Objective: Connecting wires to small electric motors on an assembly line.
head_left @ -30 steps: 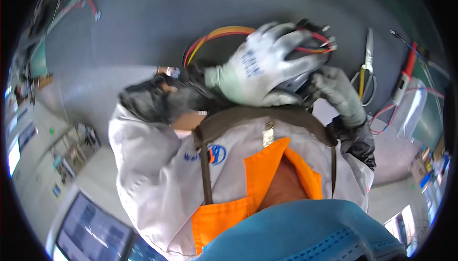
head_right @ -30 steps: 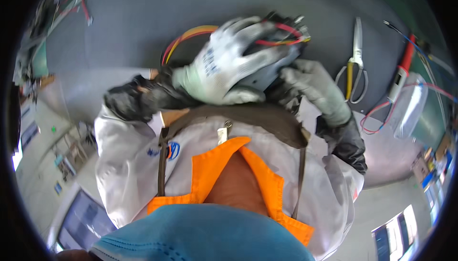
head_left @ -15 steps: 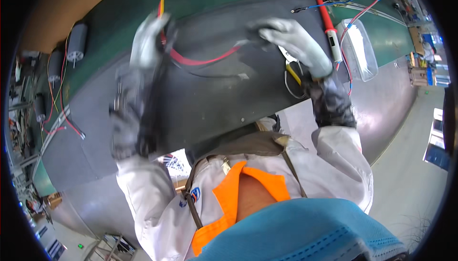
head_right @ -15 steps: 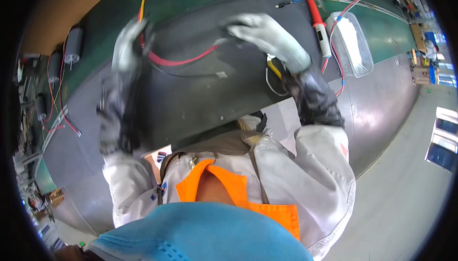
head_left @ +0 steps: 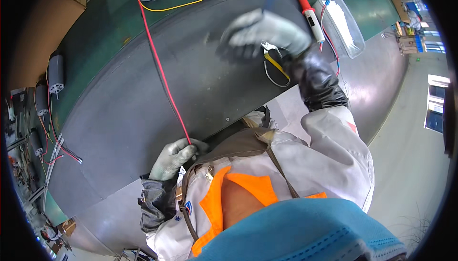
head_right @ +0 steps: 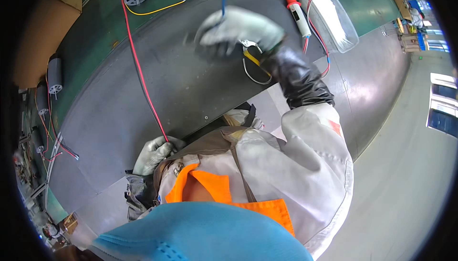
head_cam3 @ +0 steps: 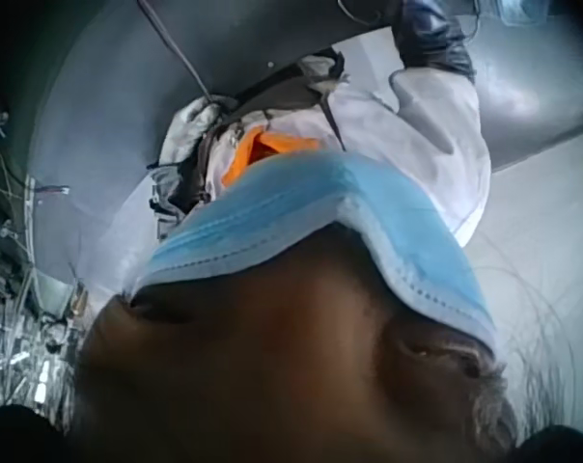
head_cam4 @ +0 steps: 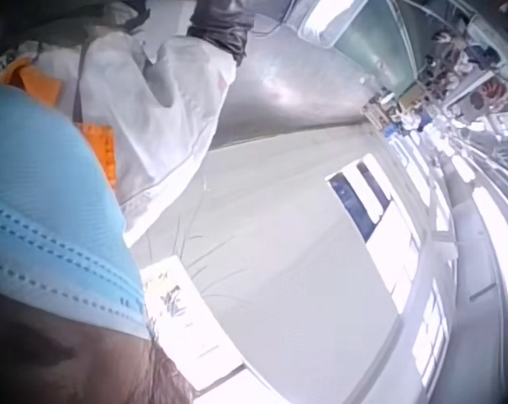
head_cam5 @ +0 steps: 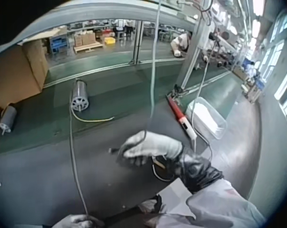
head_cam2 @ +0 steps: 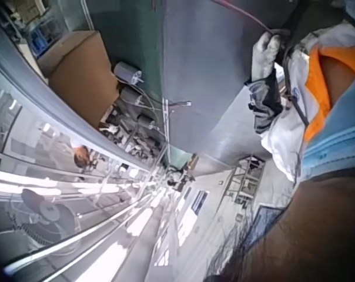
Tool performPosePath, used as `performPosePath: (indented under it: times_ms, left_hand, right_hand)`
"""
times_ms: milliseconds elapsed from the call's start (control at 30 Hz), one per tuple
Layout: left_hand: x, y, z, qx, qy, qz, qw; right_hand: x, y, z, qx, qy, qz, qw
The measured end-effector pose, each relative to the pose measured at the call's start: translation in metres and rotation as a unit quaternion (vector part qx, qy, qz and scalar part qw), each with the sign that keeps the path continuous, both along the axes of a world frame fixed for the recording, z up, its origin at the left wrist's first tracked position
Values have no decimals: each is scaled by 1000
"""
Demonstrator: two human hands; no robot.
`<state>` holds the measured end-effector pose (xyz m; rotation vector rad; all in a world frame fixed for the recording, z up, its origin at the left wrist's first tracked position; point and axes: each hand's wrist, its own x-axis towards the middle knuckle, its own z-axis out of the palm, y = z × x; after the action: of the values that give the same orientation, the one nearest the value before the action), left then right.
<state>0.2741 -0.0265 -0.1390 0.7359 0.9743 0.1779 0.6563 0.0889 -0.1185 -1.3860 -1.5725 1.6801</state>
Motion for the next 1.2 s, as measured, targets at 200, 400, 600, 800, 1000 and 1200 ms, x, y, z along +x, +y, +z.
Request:
performPosePath:
  times_ms: [200,400,600,800,1000,1200]
  left_hand:
    - [45,38,17,370,20,70,926]
    - [107,85,-5,178,-266,331,888]
    - [119,76,-1,183,-237,349,888]
    - [123,73,0,140,-248,356,890]
    - [142,64,-3,182,-209,369,887]
    - [133,74,-51,135,-279,378,872]
  right_hand:
    - [-45,-40,-21,380,-21,184,906]
    - [-60,-80,13,199,74,-81,974]
    - [-83,-79,-8,243,100,-131,956]
    - [-86,-78,-23,288,127,-131,940]
    - [-105,-83,-19,359,17,-200,911]
    - [-73,-58,-5,142,-56,-24,988]
